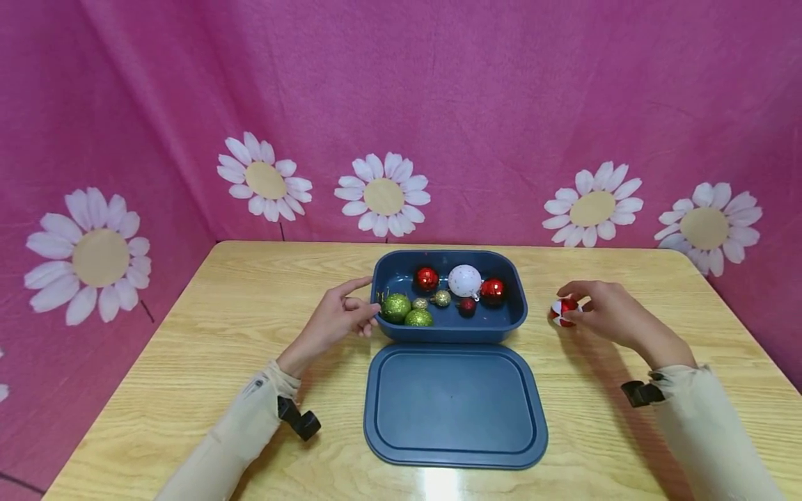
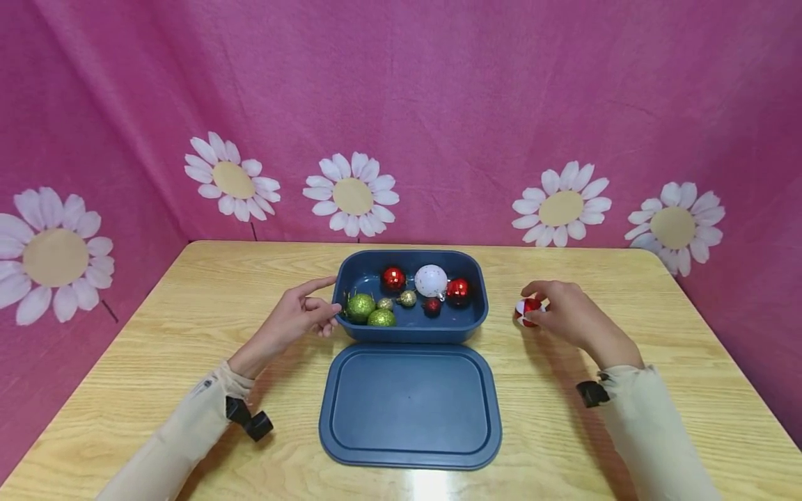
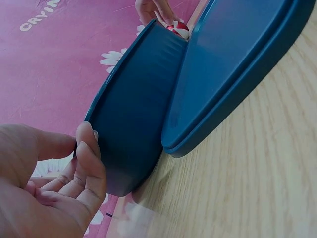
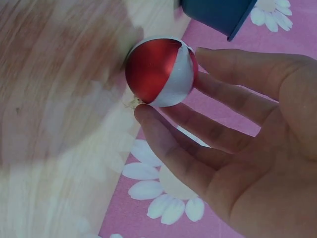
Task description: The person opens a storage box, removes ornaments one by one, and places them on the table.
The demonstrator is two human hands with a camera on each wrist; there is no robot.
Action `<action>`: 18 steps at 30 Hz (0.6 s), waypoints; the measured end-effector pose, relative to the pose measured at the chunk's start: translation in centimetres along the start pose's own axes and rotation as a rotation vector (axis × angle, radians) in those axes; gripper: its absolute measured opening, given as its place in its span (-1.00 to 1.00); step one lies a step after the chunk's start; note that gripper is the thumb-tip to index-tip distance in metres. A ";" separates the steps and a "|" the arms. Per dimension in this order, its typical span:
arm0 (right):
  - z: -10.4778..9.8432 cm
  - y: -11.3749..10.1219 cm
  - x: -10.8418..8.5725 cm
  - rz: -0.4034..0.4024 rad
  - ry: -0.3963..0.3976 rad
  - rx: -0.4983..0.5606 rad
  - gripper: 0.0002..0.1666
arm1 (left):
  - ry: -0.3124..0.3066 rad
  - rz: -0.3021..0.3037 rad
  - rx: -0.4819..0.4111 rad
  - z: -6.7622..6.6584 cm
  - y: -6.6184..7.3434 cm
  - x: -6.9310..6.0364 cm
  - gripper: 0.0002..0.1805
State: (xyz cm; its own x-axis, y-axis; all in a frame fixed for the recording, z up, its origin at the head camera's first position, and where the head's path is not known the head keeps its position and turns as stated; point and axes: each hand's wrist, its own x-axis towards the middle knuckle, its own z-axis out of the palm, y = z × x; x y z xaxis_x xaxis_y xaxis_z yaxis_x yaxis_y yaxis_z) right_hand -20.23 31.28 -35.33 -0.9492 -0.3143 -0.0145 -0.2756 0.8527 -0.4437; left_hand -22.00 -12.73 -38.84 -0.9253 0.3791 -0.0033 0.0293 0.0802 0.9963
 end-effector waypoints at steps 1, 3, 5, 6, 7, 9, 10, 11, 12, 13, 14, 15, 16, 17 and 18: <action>-0.1 0.0 0.0 0.003 -0.001 -0.003 -0.60 | -0.002 0.001 0.003 0.0 0.0 0.0 -0.33; -0.2 -0.1 0.0 0.009 0.002 -0.008 -0.58 | -0.002 0.009 0.013 0.0 0.0 0.0 -0.33; -0.3 -0.2 -0.1 0.005 0.006 -0.010 -0.57 | -0.006 0.018 0.022 0.0 0.0 -0.1 -0.33; -0.3 -0.3 -0.1 0.004 0.007 -0.010 -0.57 | -0.008 0.024 0.029 -0.1 0.0 -0.1 -0.33; -0.4 -0.3 -0.1 0.001 0.008 -0.009 -0.56 | -0.008 0.030 0.036 -0.1 0.0 -0.1 -0.33; -0.5 -0.5 -0.2 0.001 0.010 -0.008 -0.56 | -0.011 0.038 0.041 -0.1 0.0 -0.1 -0.35; -0.6 -0.7 -0.2 0.000 0.012 -0.008 -0.57 | -0.014 0.039 0.041 -0.1 0.0 -0.1 -0.35; -0.7 -0.8 -0.3 -0.004 0.018 -0.011 -0.57 | -0.015 0.038 0.040 -0.1 0.0 -0.1 -0.35; -0.8 -1.0 -0.3 -0.008 0.024 -0.014 -0.58 | -0.016 0.038 0.040 -0.1 0.0 -0.1 -0.36; -0.9 -1.2 -0.3 -0.012 0.032 -0.019 -0.59 | -0.016 0.034 0.037 -0.1 0.0 -0.1 -0.36; -1.0 -1.4 -0.4 -0.018 0.043 -0.024 -0.60 | -0.019 0.028 0.031 -0.1 0.0 0.0 -0.36; -1.2 -1.6 -0.5 -0.029 0.058 -0.029 -0.61 | -0.022 0.023 0.026 -0.2 -0.1 0.0 -0.37; -1.3 -1.8 -0.5 -0.042 0.075 -0.035 -0.63 | -0.027 0.016 0.022 -0.2 -0.1 0.0 -0.37; -1.3 -2.1 -0.5 -0.057 0.092 -0.037 -0.64 | -0.030 0.010 0.018 -0.3 -0.1 0.0 -0.38; -1.4 -2.3 -0.5 -0.071 0.108 -0.036 -0.65 | -0.035 0.005 0.013 -0.4 -0.2 -0.1 -0.39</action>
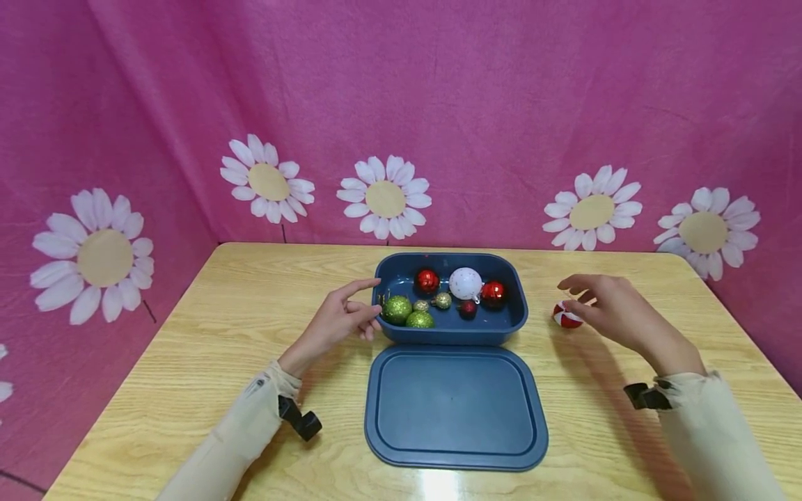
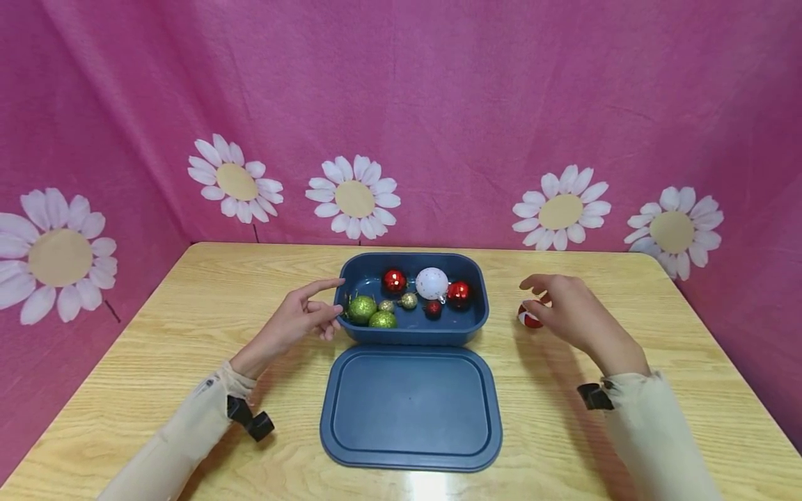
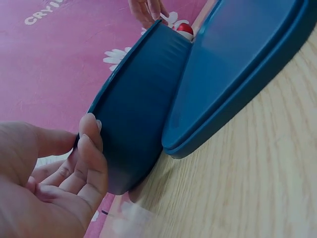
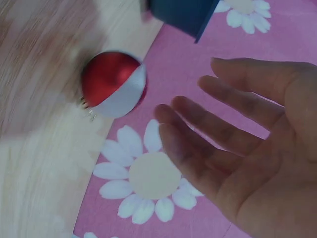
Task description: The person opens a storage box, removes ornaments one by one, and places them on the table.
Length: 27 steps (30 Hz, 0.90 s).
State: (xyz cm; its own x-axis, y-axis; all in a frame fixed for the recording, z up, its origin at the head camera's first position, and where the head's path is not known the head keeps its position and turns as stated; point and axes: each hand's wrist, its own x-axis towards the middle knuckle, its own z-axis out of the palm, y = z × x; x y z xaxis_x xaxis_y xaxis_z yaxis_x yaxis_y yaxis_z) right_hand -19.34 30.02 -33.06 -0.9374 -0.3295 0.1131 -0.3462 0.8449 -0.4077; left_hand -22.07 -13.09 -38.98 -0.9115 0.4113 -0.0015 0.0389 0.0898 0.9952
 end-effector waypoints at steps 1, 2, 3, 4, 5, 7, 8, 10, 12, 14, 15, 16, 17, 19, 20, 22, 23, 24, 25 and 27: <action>0.0 -0.2 0.0 -0.011 0.017 0.001 -0.65 | -0.004 -0.008 -0.008 -0.1 0.0 0.0 -0.40; 0.0 -0.5 0.1 -0.024 0.033 0.006 -0.66 | -0.010 -0.010 -0.011 -0.2 0.0 0.0 -0.41; 0.0 -0.7 0.1 -0.033 0.049 0.012 -0.67 | -0.016 -0.010 -0.012 -0.2 -0.1 0.0 -0.42; 0.1 -1.0 0.1 -0.038 0.058 0.020 -0.67 | -0.022 -0.010 -0.015 -0.3 0.0 -0.1 -0.42; 0.1 -1.2 0.2 -0.044 0.065 0.030 -0.67 | -0.026 -0.009 -0.019 -0.3 -0.1 -0.1 -0.42; 0.2 -1.7 0.4 -0.051 0.081 0.046 -0.67 | -0.035 -0.008 -0.031 -0.4 0.0 0.0 -0.43; 0.2 -1.9 0.5 -0.057 0.088 0.052 -0.67 | -0.038 -0.006 -0.032 -0.3 0.0 0.0 -0.43; 0.3 -2.3 0.9 -0.078 0.104 0.060 -0.68 | -0.040 -0.004 -0.044 -0.3 0.0 0.1 -0.44; 0.5 -2.8 1.4 -0.099 0.123 0.065 -0.69 | -0.042 -0.003 -0.051 -0.3 0.0 0.1 -0.44; 0.8 -3.1 2.0 -0.118 0.134 0.074 -0.69 | -0.045 -0.001 -0.053 -0.2 0.0 0.3 -0.43; 1.0 -3.3 2.3 -0.125 0.135 0.080 -0.69 | -0.048 -0.001 -0.055 -0.2 -0.1 0.3 -0.43; 1.2 -3.5 2.6 -0.128 0.134 0.084 -0.70 | -0.051 -0.002 -0.055 -0.2 -0.1 0.4 -0.43; 1.4 -3.7 2.8 -0.124 0.129 0.089 -0.69 | -0.053 -0.004 -0.053 -0.1 -0.1 0.4 -0.43; 1.9 -4.0 3.4 -0.114 0.121 0.092 -0.66 | -0.057 -0.004 -0.051 -0.1 -0.2 0.6 -0.42; 2.3 -4.2 3.7 -0.105 0.116 0.091 -0.63 | -0.057 -0.007 -0.049 -0.1 -0.3 0.6 -0.42; 3.0 -4.6 4.2 -0.096 0.112 0.087 -0.57 | -0.053 -0.011 -0.046 -0.1 -0.3 0.5 -0.42; 3.4 -4.8 4.5 -0.094 0.111 0.087 -0.54 | -0.049 -0.012 -0.046 -0.1 -0.3 0.5 -0.42; 3.8 -4.9 4.8 -0.095 0.111 0.085 -0.50 | -0.048 -0.013 -0.046 -0.1 -0.3 0.5 -0.42; 4.2 -5.1 5.1 -0.098 0.113 0.077 -0.48 | -0.047 -0.013 -0.045 -0.2 -0.4 0.5 -0.42; 5.1 -5.3 5.5 -0.109 0.119 0.031 -0.45 | -0.046 -0.014 -0.046 -0.2 -0.4 0.5 -0.42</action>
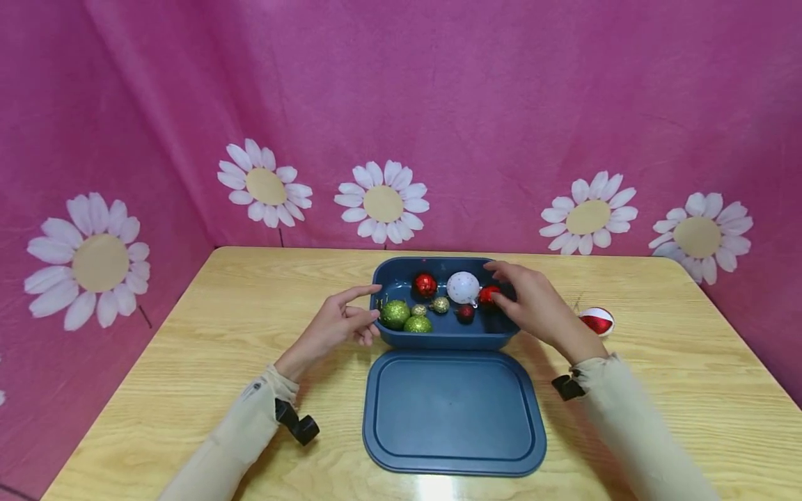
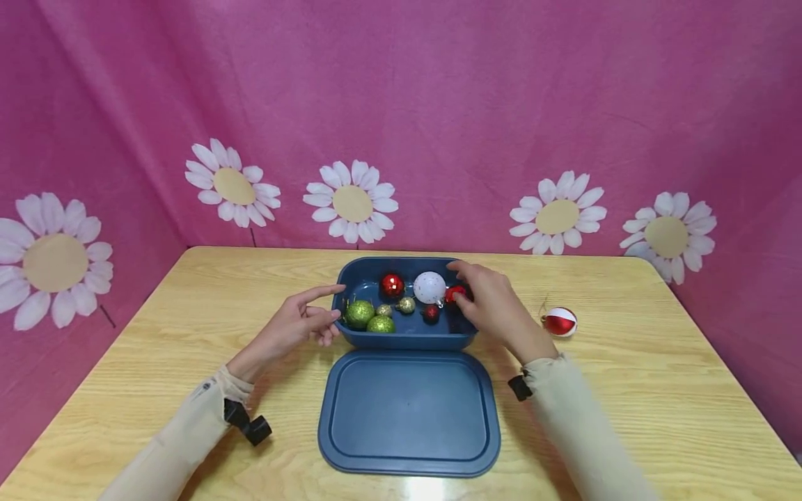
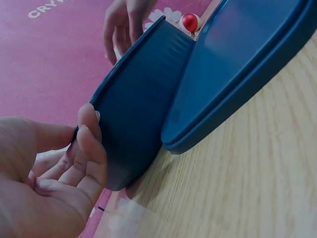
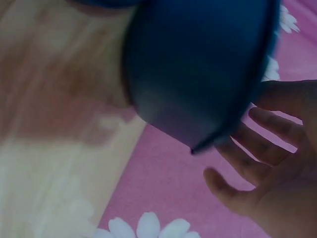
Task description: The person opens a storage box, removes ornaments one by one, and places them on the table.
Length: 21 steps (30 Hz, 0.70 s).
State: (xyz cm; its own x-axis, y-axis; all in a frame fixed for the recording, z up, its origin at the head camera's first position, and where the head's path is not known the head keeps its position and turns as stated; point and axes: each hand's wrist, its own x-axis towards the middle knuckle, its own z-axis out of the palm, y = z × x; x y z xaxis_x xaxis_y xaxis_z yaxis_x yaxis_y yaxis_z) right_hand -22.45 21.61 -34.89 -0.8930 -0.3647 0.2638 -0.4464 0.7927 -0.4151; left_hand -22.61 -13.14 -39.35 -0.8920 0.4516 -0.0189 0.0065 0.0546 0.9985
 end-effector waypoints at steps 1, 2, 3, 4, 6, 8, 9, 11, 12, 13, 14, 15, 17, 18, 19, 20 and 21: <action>0.4 0.0 0.0 -0.002 -0.004 -0.028 -0.45 | -0.001 0.002 0.002 0.0 -0.1 0.0 -0.42; 0.8 -0.1 0.1 -0.002 -0.010 -0.059 -0.45 | -0.002 0.005 0.000 0.0 -0.1 0.0 -0.42; 1.2 -0.1 0.0 -0.001 -0.019 -0.092 -0.45 | -0.004 0.010 -0.001 0.0 -0.1 0.0 -0.41; 1.5 -0.1 0.0 0.001 -0.028 -0.120 -0.46 | -0.005 0.014 -0.002 0.0 -0.2 -0.1 -0.41; 2.0 0.0 -0.1 0.009 -0.050 -0.151 -0.50 | -0.006 0.021 -0.005 0.0 -0.2 -0.1 -0.41; 2.3 0.1 -0.1 0.004 -0.060 -0.154 -0.56 | -0.008 0.027 -0.010 0.0 -0.2 -0.1 -0.41; 2.4 0.2 -0.2 -0.001 -0.061 -0.147 -0.59 | -0.009 0.030 -0.010 0.0 -0.2 -0.1 -0.40; 2.5 0.3 -0.2 -0.015 -0.057 -0.131 -0.63 | -0.012 0.033 -0.011 0.0 -0.2 -0.1 -0.40; 2.5 0.3 -0.2 -0.021 -0.059 -0.123 -0.65 | -0.014 0.034 -0.009 0.0 -0.2 -0.1 -0.40; 2.4 0.3 -0.1 -0.027 -0.061 -0.117 -0.65 | -0.015 0.034 -0.007 0.0 -0.2 -0.1 -0.40; 2.4 0.3 -0.1 -0.031 -0.065 -0.111 -0.66 | -0.016 0.034 -0.006 0.0 -0.2 -0.1 -0.40; 2.4 0.3 -0.1 -0.036 -0.065 -0.107 -0.66 | -0.016 0.035 -0.008 0.0 -0.2 -0.1 -0.40; 2.4 0.3 -0.1 -0.046 -0.067 -0.096 -0.67 | -0.017 0.033 -0.007 -0.1 -0.3 -0.1 -0.40; 2.4 0.3 -0.1 -0.048 -0.069 -0.086 -0.67 | -0.017 0.034 -0.008 -0.1 -0.3 -0.1 -0.40; 2.5 0.4 -0.1 -0.052 -0.072 -0.076 -0.67 | -0.016 0.035 -0.009 -0.1 -0.4 -0.1 -0.40; 2.5 0.4 0.0 -0.053 -0.075 -0.059 -0.67 | -0.014 0.035 -0.007 -0.1 -0.4 -0.1 -0.40; 2.5 0.5 0.0 -0.051 -0.079 -0.043 -0.67 | -0.013 0.035 -0.004 -0.1 -0.4 -0.2 -0.40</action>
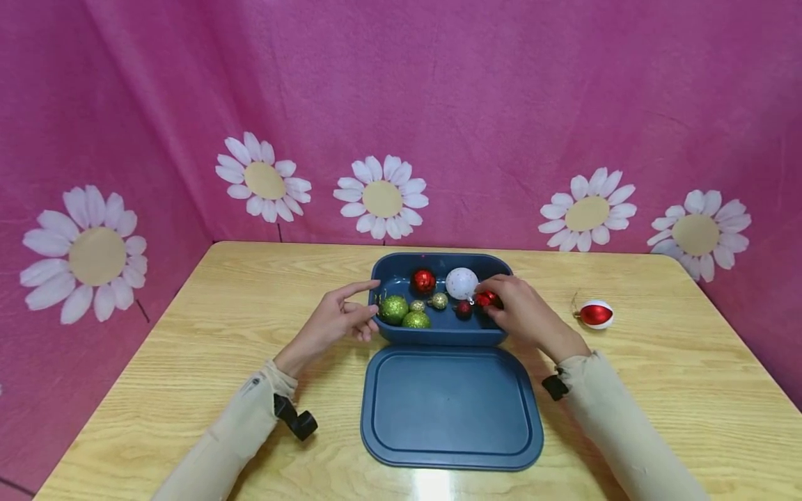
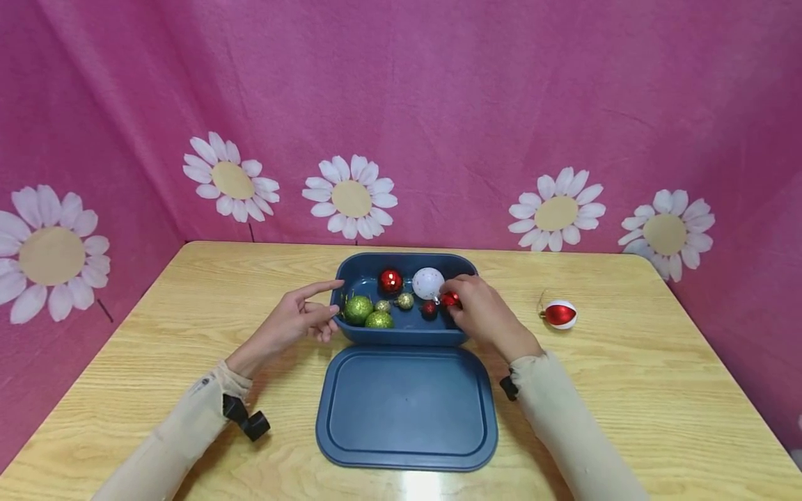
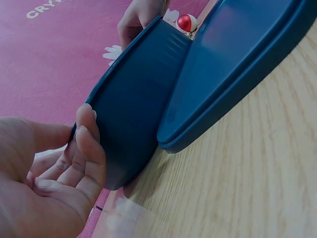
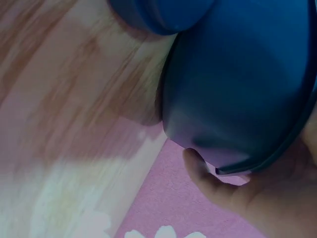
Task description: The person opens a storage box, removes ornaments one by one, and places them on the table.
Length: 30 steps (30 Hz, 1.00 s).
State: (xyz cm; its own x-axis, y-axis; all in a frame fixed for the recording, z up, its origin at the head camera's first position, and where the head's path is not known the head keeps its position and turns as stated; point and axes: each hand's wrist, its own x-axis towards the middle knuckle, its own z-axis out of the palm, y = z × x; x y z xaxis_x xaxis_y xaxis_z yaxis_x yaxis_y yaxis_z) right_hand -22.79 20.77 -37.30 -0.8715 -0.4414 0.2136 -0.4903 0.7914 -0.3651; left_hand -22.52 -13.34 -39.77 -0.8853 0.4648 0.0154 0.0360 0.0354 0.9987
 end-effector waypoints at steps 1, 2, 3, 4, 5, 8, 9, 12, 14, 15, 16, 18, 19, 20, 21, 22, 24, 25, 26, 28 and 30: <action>0.0 0.0 0.0 0.005 -0.006 0.017 -0.67 | 0.001 0.000 0.008 0.0 0.0 0.0 -0.40; 0.0 0.0 0.0 0.012 -0.012 0.032 -0.67 | 0.001 0.000 0.010 0.0 0.1 0.0 -0.40; 0.0 0.1 0.0 0.020 -0.019 0.046 -0.67 | 0.002 -0.002 0.015 0.1 0.1 -0.1 -0.40; 0.0 0.1 0.0 0.026 -0.023 0.056 -0.67 | 0.003 -0.003 0.019 0.1 0.2 -0.1 -0.40; 0.0 0.1 0.0 0.033 -0.026 0.063 -0.66 | 0.005 -0.004 0.014 0.1 0.2 -0.2 -0.40; 0.0 0.1 0.0 0.046 -0.029 0.070 -0.66 | 0.007 -0.004 0.002 0.2 0.3 -0.2 -0.40; 0.0 0.1 0.0 0.049 -0.027 0.067 -0.66 | 0.008 -0.006 0.001 0.2 0.3 -0.2 -0.40; 0.1 0.1 0.0 0.051 -0.014 0.050 -0.68 | 0.009 -0.010 0.005 0.2 0.2 -0.2 -0.40; 0.1 0.0 0.0 0.049 -0.005 0.033 -0.68 | 0.010 -0.012 0.016 0.2 0.1 -0.2 -0.40; 0.2 0.0 0.0 0.046 -0.001 0.026 -0.69 | 0.011 -0.012 0.017 0.1 0.1 -0.2 -0.40; 0.2 -0.1 0.0 0.048 0.003 0.021 -0.69 | 0.011 -0.010 0.020 0.1 0.1 -0.2 -0.40; 0.3 -0.2 0.0 0.048 0.009 0.015 -0.69 | 0.011 -0.007 0.023 0.0 0.0 -0.2 -0.40; 0.3 -0.2 0.0 0.049 0.011 0.014 -0.69 | 0.009 -0.006 0.020 0.0 0.0 -0.2 -0.40; 0.3 -0.2 0.0 0.050 0.013 0.012 -0.69 | 0.009 -0.006 0.015 -0.1 0.0 -0.2 -0.40; 0.3 -0.3 0.0 0.050 0.013 0.011 -0.69 | 0.010 -0.008 0.013 -0.1 0.0 -0.2 -0.40; 0.2 -0.3 0.0 0.051 0.013 0.009 -0.69 | 0.010 -0.010 0.003 -0.1 -0.1 -0.2 -0.40; 0.0 -0.3 -0.1 0.048 0.015 0.006 -0.69 | 0.008 -0.015 -0.004 -0.1 -0.1 -0.2 -0.40; -0.1 -0.3 -0.2 0.047 0.018 0.008 -0.69 | 0.006 -0.016 -0.008 0.0 -0.1 -0.2 -0.40; -0.3 -0.3 -0.2 0.046 0.024 0.014 -0.69 | 0.005 -0.017 -0.007 0.0 -0.1 -0.3 -0.40; -0.6 -0.3 -0.3 0.044 0.042 0.044 -0.69 | 0.004 -0.016 -0.016 0.1 0.0 -0.3 -0.40; -0.9 -0.3 -0.3 0.048 0.057 0.109 -0.68 | 0.007 -0.014 -0.019 0.1 0.1 -0.4 -0.40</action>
State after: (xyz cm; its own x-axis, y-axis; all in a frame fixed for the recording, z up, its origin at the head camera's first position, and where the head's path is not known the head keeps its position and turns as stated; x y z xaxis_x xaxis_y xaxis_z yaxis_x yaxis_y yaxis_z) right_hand -22.37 21.09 -36.42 -0.8938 -0.3767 0.2435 -0.4485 0.7593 -0.4716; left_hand -22.18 -13.45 -39.71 -0.8891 0.4577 0.0012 0.0145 0.0254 0.9996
